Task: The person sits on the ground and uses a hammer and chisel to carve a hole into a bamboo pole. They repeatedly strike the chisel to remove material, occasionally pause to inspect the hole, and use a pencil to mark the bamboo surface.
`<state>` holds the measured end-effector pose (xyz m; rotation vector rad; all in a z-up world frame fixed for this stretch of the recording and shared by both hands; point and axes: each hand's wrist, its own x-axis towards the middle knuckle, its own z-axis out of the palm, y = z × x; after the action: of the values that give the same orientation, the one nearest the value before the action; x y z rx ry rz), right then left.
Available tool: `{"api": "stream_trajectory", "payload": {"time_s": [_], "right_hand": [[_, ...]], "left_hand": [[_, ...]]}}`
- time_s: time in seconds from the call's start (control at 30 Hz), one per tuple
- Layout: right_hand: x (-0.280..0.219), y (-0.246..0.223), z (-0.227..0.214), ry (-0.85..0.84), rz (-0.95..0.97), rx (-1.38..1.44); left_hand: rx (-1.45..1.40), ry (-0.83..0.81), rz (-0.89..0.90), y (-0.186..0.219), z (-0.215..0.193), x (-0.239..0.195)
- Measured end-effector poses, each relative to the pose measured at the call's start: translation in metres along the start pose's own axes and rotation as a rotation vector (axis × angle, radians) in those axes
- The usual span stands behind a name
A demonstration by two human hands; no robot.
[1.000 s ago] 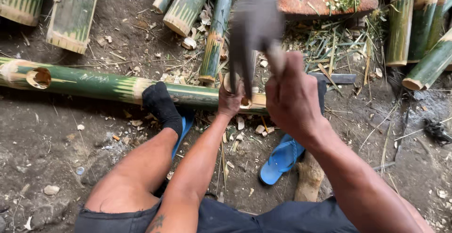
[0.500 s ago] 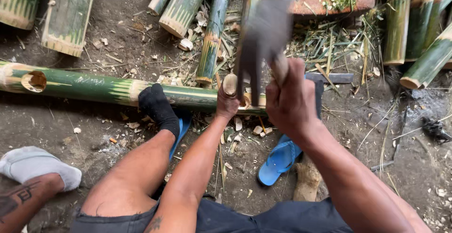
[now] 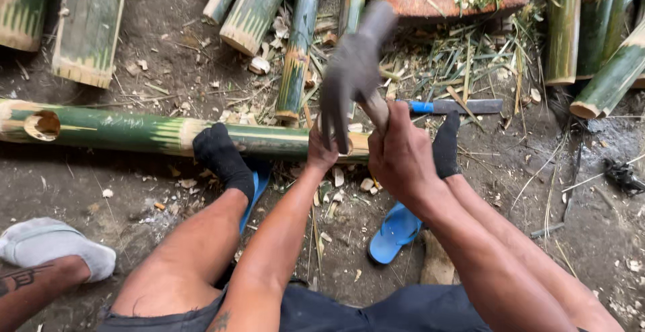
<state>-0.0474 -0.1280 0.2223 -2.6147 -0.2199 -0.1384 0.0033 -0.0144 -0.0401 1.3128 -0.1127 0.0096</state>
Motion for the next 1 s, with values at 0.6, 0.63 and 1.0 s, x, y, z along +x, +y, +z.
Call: {"api": "stream_trajectory", "payload": {"time_s": [0.6,0.63,1.0], "right_hand": [[-0.067,0.047,-0.005,-0.05,0.451,0.093],[-0.071,0.043,-0.007,-0.035,0.442,0.113],[-0.079,0.024,-0.012,-0.1,0.487,0.153]], "left_hand": [[-0.141,-0.005,-0.424,0.086,0.03,0.035],[-0.174,-0.006,-0.364,0.093,0.015,0.034],[-0.177,0.183,-0.059,0.058,-0.023,0.006]]}}
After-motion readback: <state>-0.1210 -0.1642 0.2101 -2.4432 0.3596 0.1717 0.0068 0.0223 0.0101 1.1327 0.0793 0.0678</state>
